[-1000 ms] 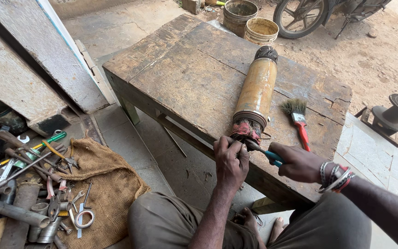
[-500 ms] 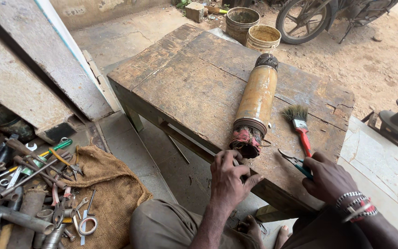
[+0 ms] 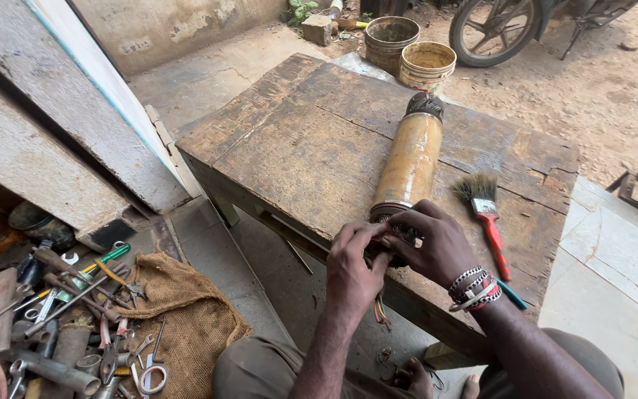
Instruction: The person is repairing a cylindrical motor component on a wooden workbench. They use a wire brush to clean the surface, then use pliers to manipulate and adjust wires and metal rings at the end of the motor.
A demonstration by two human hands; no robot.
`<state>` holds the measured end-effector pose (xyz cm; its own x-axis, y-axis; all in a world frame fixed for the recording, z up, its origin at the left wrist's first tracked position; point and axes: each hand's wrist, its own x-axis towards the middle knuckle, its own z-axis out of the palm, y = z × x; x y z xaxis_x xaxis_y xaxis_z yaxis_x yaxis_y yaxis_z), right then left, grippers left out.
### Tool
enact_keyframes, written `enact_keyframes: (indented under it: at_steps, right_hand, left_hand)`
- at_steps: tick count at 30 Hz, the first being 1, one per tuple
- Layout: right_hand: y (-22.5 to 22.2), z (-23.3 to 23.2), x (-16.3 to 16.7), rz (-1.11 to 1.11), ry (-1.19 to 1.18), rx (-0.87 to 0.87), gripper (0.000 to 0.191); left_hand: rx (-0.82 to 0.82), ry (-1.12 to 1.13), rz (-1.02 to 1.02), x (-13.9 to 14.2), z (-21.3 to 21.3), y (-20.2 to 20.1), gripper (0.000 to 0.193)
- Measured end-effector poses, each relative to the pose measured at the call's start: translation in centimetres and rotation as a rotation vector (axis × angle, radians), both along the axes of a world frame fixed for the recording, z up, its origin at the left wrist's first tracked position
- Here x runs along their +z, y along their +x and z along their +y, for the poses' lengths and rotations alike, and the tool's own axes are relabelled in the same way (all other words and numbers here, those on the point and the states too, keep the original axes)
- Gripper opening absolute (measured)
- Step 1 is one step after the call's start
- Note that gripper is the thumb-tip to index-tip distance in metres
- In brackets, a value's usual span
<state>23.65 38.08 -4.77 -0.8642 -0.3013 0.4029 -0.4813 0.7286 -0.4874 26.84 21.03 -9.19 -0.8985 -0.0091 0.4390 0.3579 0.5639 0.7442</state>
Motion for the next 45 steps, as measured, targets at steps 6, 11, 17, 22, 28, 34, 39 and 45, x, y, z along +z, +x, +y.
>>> enact_keyframes:
  at_steps: [6, 11, 17, 22, 28, 34, 39, 45]
  right_hand:
    - [-2.1, 1.3, -1.6, -0.07, -0.124, -0.026, 0.023]
    - [-1.3, 0.9, -1.6, 0.152, -0.068, -0.003, 0.015]
    - [-0.7, -0.4, 0.2, 0.095, 0.305, -0.108, 0.021]
    - [-0.5, -0.7, 0.5, 0.236, 0.368, -0.067, 0.023]
    - [-0.8, -0.4, -0.9, 0.209, 0.183, -0.096, 0.019]
    - [-1.0, -0.3, -1.6, 0.251, 0.131, -0.096, 0.019]
    - [-1.0, 0.2, -1.6, 0.216, 0.011, -0.035, 0.012]
    - [-1.1, 1.2, -1.3, 0.104, -0.165, -0.053, 0.01]
  left_hand:
    - [0.207, 0.063, -0.049, -1.6, 2.0, 1.9, 0.021]
    - [0.273, -0.029, 0.058, -1.9, 2.9, 3.4, 0.018]
    - [0.28, 0.062, 0.061, -1.6, 3.1, 4.1, 0.023]
    - [0.313, 0.019, -0.042, -1.0, 3.0, 3.0, 0.032]
    - [0.308, -0.042, -0.192, -1.3, 2.9, 1.6, 0.026]
    - [0.292, -0.19, -0.129, -2.4, 3.9, 1.8, 0.024]
    - [0.255, -0.208, -0.073, -2.2, 3.8, 2.1, 0.02]
    - [0.182, -0.285, -0.139, -1.5, 3.2, 1.8, 0.018]
